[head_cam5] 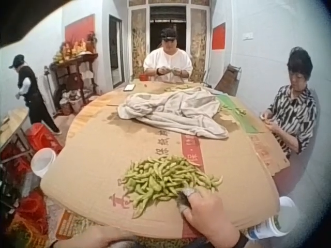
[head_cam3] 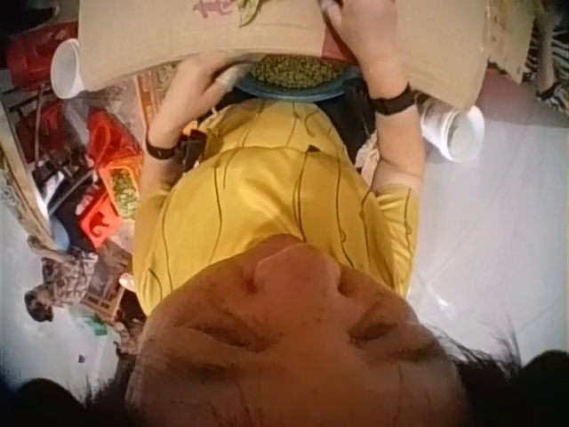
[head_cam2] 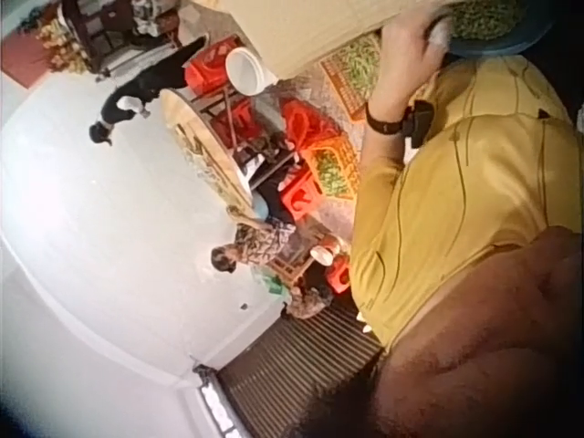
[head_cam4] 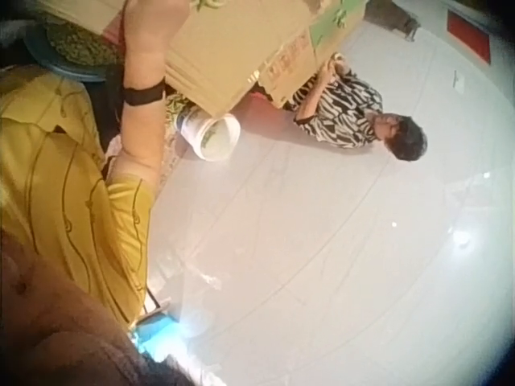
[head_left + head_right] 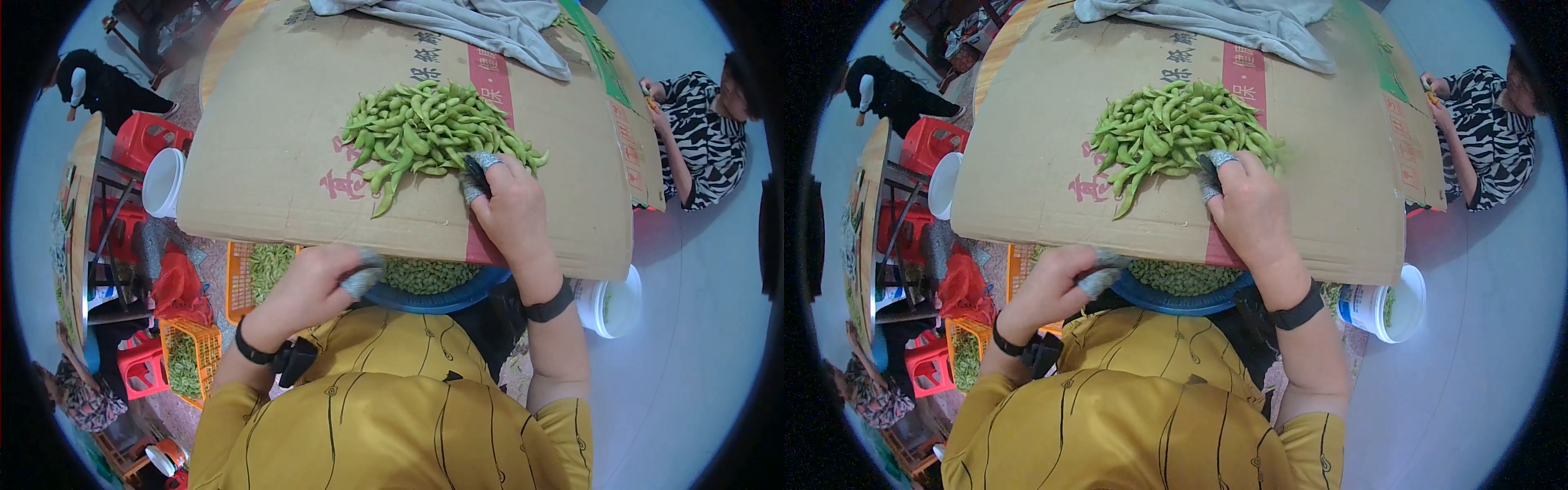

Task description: The person picks up edamame pods from a cardboard surface, peels them by hand to release the beans into a blue bowl, and discards the empty pods into a basket.

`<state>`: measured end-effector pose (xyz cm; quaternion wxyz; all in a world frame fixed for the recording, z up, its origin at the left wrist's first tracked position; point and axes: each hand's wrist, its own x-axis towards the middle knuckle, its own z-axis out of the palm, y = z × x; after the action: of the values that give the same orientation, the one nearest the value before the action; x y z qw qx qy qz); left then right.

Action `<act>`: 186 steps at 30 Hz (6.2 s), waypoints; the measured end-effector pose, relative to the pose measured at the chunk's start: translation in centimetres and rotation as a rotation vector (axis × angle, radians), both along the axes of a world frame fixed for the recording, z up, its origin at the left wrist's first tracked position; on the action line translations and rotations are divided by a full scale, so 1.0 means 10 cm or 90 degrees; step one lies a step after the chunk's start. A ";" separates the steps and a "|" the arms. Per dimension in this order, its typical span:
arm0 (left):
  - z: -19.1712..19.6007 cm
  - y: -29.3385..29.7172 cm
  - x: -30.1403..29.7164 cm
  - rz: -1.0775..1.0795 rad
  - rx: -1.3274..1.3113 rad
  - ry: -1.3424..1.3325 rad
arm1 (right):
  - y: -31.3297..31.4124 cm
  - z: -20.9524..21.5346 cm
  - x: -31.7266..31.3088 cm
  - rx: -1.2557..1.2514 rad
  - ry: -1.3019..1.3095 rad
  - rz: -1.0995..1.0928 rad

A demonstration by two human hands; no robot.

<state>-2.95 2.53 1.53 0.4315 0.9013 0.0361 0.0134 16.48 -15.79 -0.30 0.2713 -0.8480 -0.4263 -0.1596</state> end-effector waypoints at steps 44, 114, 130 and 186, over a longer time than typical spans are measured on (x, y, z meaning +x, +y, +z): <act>-0.16 -0.24 0.31 -0.055 -0.501 0.062 | -0.44 0.25 -0.80 0.327 1.251 0.180; -0.23 0.15 -0.41 0.170 -0.399 0.082 | -0.19 0.20 -0.61 0.084 0.273 -0.005; -0.14 -0.05 -0.28 0.130 0.104 -0.048 | -0.18 0.03 -0.37 0.207 0.303 -0.129; -0.17 -0.43 0.26 -0.067 0.119 -0.242 | -0.45 0.19 -0.94 0.213 0.976 0.134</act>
<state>-0.36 -1.77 -0.14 0.3454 0.9192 -0.0945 0.1641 7.10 -20.29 1.61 0.6271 -0.6247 -0.1684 0.4338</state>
